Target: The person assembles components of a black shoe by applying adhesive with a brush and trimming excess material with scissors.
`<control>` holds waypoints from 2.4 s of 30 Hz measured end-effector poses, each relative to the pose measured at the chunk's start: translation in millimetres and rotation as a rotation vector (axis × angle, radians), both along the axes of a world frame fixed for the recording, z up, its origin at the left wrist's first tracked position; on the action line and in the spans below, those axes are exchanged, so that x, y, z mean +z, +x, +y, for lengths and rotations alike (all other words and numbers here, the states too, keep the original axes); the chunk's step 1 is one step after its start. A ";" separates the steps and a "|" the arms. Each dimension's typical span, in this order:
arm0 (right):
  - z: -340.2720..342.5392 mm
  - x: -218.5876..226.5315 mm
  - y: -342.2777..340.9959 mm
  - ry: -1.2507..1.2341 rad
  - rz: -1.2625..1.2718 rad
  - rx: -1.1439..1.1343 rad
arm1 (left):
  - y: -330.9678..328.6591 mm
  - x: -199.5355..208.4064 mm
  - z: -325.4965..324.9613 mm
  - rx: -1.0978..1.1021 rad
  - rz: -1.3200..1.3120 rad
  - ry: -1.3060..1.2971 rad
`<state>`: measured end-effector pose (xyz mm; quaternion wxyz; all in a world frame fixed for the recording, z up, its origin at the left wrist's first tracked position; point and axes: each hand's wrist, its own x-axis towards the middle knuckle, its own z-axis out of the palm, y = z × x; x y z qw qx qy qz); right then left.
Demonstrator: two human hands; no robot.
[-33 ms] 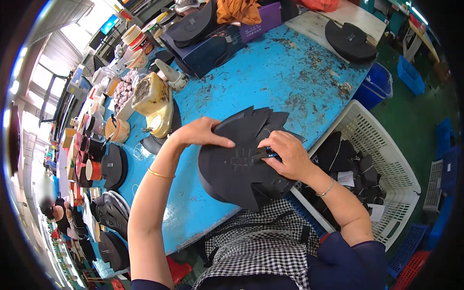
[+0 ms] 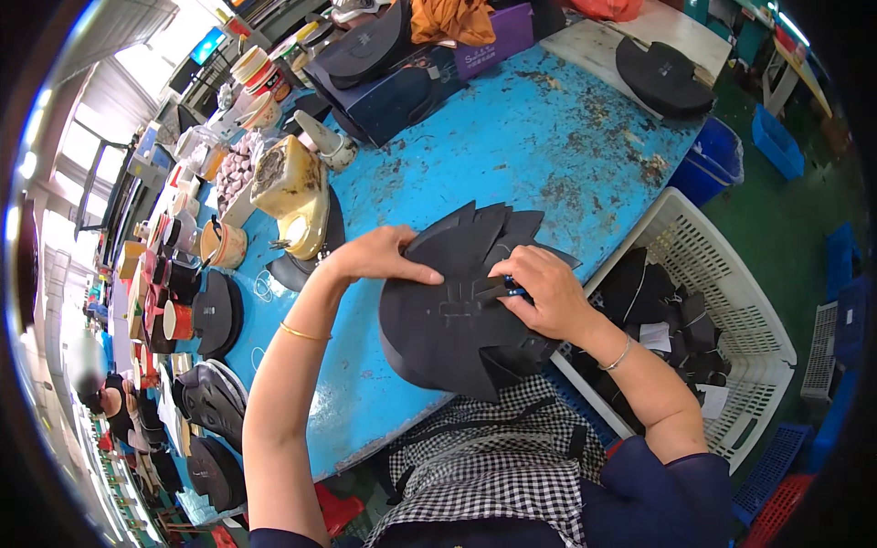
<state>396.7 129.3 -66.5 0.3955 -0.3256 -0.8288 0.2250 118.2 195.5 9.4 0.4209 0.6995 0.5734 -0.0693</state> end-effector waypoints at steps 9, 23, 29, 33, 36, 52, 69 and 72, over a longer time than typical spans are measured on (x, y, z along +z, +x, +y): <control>-4.2 0.6 -4.5 -0.052 0.006 -0.033 | 3.5 -2.5 -58.7 0.258 -0.338 0.065; 11.2 11.2 0.0 0.264 -0.152 -0.302 | -28.4 -18.2 -182.2 0.872 -1.025 -0.189; -105.6 5.9 2.7 -1.081 0.335 0.272 | -54.1 -40.9 -260.6 1.293 -1.589 0.171; -147.3 9.2 -72.2 -1.195 0.667 0.557 | -51.8 -44.2 -276.9 1.169 -1.776 0.442; -135.6 33.0 -108.4 -1.243 0.650 0.481 | -43.2 -41.4 -286.6 1.138 -1.601 0.627; -97.5 14.3 -142.8 -0.804 0.506 0.521 | -77.3 -80.7 -326.0 1.255 -1.238 0.755; -97.7 31.4 -140.5 -0.685 0.463 0.476 | -74.6 -94.0 -335.2 1.113 -0.953 0.961; -95.7 33.6 -143.0 -0.952 0.558 0.533 | -86.1 -114.0 -343.6 1.011 -0.746 0.934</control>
